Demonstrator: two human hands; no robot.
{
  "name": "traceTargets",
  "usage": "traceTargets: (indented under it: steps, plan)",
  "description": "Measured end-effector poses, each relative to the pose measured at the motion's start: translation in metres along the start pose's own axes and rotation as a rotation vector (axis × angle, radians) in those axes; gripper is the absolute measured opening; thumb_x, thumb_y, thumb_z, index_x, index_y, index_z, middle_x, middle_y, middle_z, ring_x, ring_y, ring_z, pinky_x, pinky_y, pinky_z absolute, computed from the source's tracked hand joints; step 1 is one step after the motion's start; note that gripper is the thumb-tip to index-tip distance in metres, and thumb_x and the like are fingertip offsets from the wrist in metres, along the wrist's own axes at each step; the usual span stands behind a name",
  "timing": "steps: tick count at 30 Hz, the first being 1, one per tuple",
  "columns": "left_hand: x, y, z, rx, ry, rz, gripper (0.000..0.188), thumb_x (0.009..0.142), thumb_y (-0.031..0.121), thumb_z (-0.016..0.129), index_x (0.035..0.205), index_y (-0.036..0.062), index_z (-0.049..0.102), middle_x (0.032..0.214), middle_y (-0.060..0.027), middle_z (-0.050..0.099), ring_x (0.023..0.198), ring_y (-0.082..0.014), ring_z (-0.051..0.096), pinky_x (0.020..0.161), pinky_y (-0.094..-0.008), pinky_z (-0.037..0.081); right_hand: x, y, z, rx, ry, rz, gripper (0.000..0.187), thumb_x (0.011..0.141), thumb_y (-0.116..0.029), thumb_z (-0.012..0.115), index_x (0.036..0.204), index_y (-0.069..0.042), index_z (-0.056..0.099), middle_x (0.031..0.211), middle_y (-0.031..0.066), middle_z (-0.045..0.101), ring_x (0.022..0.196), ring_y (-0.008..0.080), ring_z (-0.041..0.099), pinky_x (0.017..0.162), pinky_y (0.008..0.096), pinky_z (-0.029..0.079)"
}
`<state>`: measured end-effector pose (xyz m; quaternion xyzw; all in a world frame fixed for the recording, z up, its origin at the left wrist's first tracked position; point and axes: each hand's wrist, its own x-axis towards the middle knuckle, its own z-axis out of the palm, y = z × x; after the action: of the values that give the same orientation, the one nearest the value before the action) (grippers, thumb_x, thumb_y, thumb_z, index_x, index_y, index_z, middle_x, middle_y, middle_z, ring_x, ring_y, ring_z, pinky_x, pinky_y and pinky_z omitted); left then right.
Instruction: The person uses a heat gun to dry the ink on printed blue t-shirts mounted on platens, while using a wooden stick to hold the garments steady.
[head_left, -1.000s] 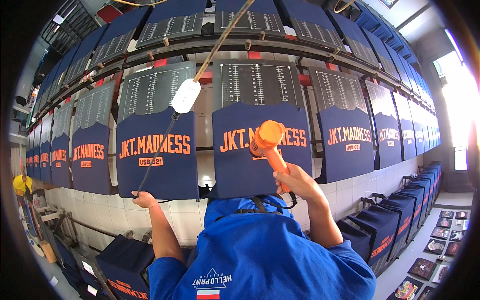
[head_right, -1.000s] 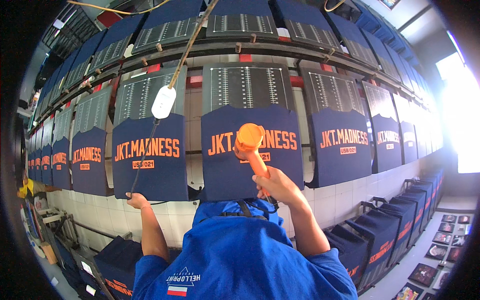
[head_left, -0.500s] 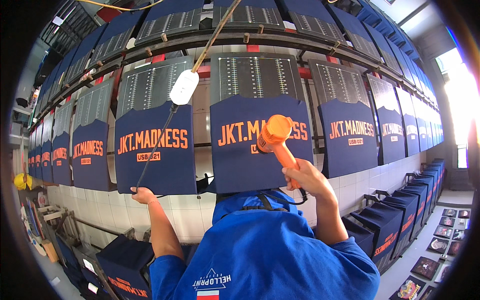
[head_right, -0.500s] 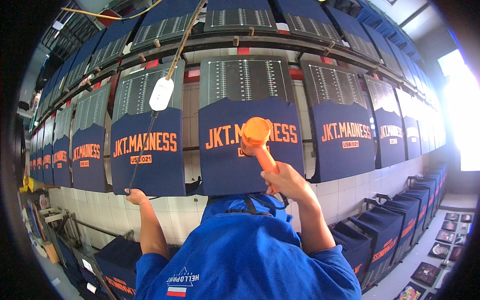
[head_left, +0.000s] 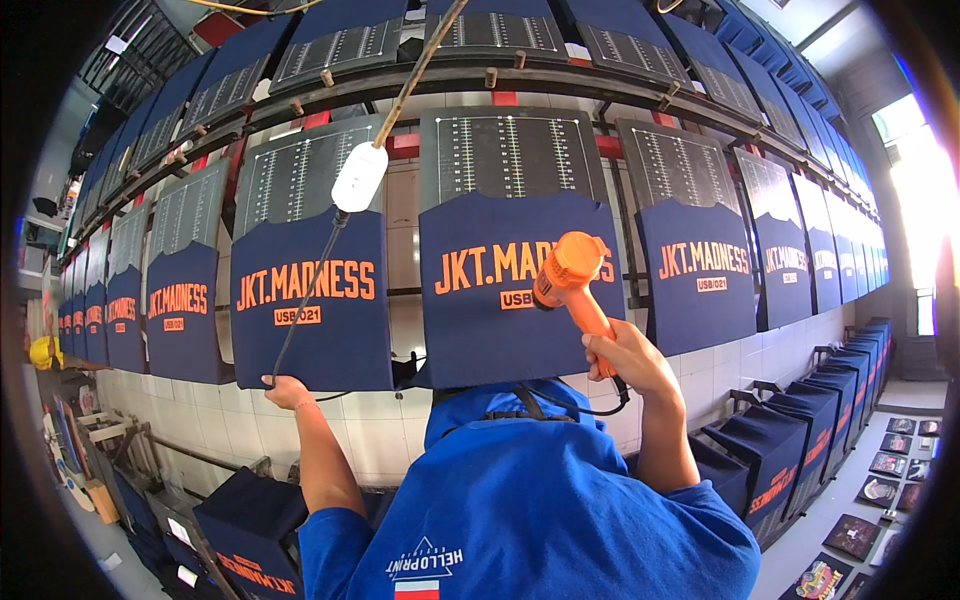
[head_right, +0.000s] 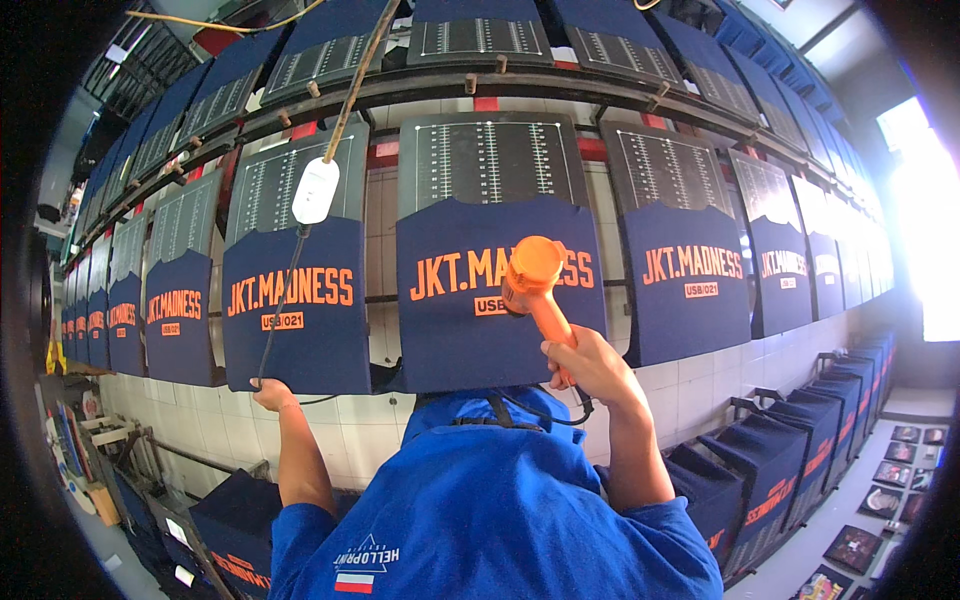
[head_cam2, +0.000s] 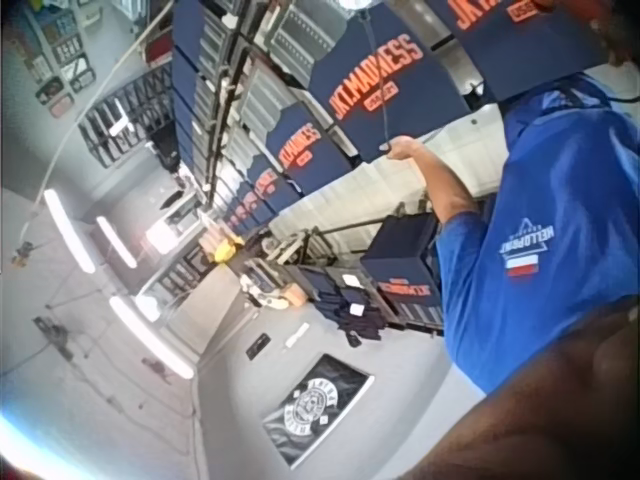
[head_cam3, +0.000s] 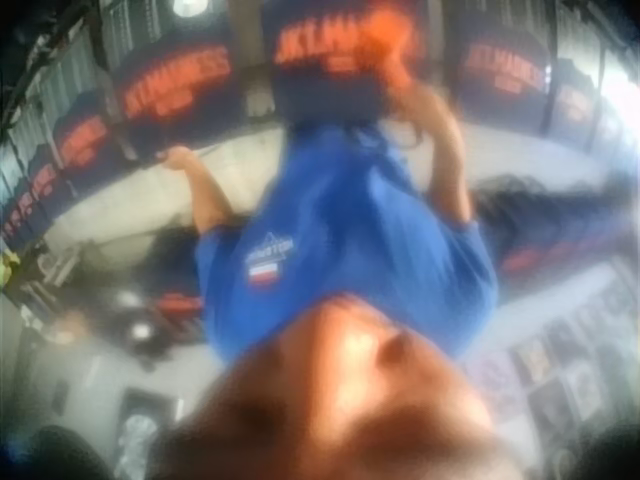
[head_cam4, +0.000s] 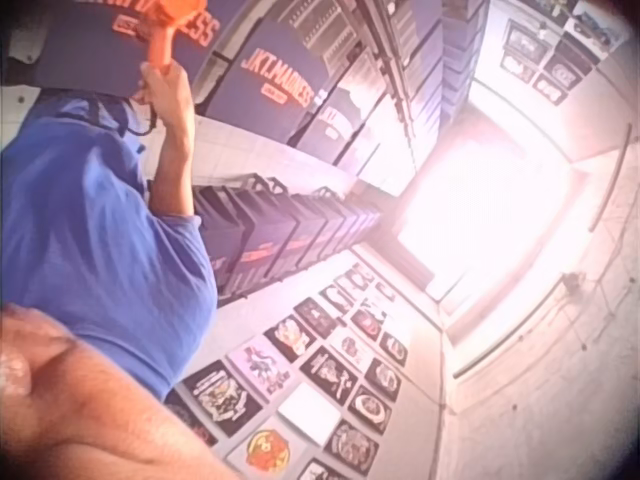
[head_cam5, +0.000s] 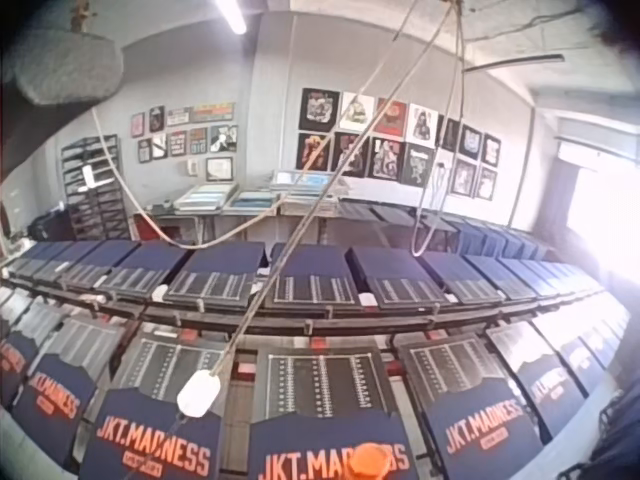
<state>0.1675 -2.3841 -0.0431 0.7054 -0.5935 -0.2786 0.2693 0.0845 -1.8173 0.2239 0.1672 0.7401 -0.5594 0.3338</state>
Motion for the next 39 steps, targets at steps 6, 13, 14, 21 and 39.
traceTargets:
  steps: [6, 13, 14, 21, 39]
  plan:
    - [0.000, -0.001, 0.000, -0.017, 0.003, 0.001, 0.064, 0.103, 0.047, 0.041, 0.117, -0.0137, 0.054, 0.112, -0.0328, 0.063, 0.103, -0.0454, 0.065, 0.091, -0.0501, 0.053, -0.005, 0.004, -0.011, 0.004, 0.026, 0.011, 0.025, 0.093, -0.021, 0.062, 0.097, 0.003, 0.057, 0.074, 0.0036, 0.058, 0.061, 0.0114, 0.062, 0.057, 0.0262, 0.052]
    - [-0.006, 0.002, -0.006, -0.019, -0.036, 0.018, 0.067, 0.103, 0.050, 0.040, 0.114, -0.0148, 0.052, 0.110, -0.0336, 0.062, 0.101, -0.0477, 0.063, 0.089, -0.0522, 0.052, -0.007, 0.011, -0.016, 0.089, 0.055, -0.004, 0.024, 0.093, -0.021, 0.062, 0.095, 0.002, 0.057, 0.073, 0.0033, 0.059, 0.059, 0.0112, 0.062, 0.056, 0.0262, 0.053]
    - [-0.007, 0.004, -0.006, -0.012, -0.057, 0.036, 0.067, 0.103, 0.050, 0.039, 0.114, -0.0152, 0.051, 0.109, -0.0335, 0.062, 0.101, -0.0476, 0.063, 0.088, -0.0521, 0.052, -0.006, 0.016, -0.014, 0.091, 0.086, -0.027, 0.024, 0.094, -0.022, 0.063, 0.095, 0.002, 0.057, 0.074, 0.0034, 0.059, 0.059, 0.0113, 0.062, 0.056, 0.0261, 0.053]
    - [0.040, 0.003, -0.016, -0.008, -0.077, 0.142, 0.071, 0.104, 0.051, 0.041, 0.121, -0.0183, 0.047, 0.113, -0.0358, 0.060, 0.103, -0.0475, 0.063, 0.088, -0.0508, 0.051, -0.010, 0.024, -0.001, 0.213, 0.155, -0.052, 0.023, 0.094, -0.019, 0.061, 0.100, 0.002, 0.057, 0.075, 0.0041, 0.058, 0.058, 0.0110, 0.061, 0.055, 0.0254, 0.053]
    - [0.538, 0.116, -0.060, -0.169, 0.269, 0.465, 0.046, 0.103, 0.031, 0.046, 0.116, -0.0110, 0.060, 0.103, -0.0311, 0.066, 0.098, -0.0488, 0.064, 0.087, -0.0537, 0.049, 0.063, -0.106, 0.311, 0.272, 0.121, -0.176, 0.028, 0.097, -0.028, 0.061, 0.099, -0.001, 0.057, 0.078, 0.0034, 0.058, 0.061, 0.0117, 0.062, 0.055, 0.0255, 0.052]
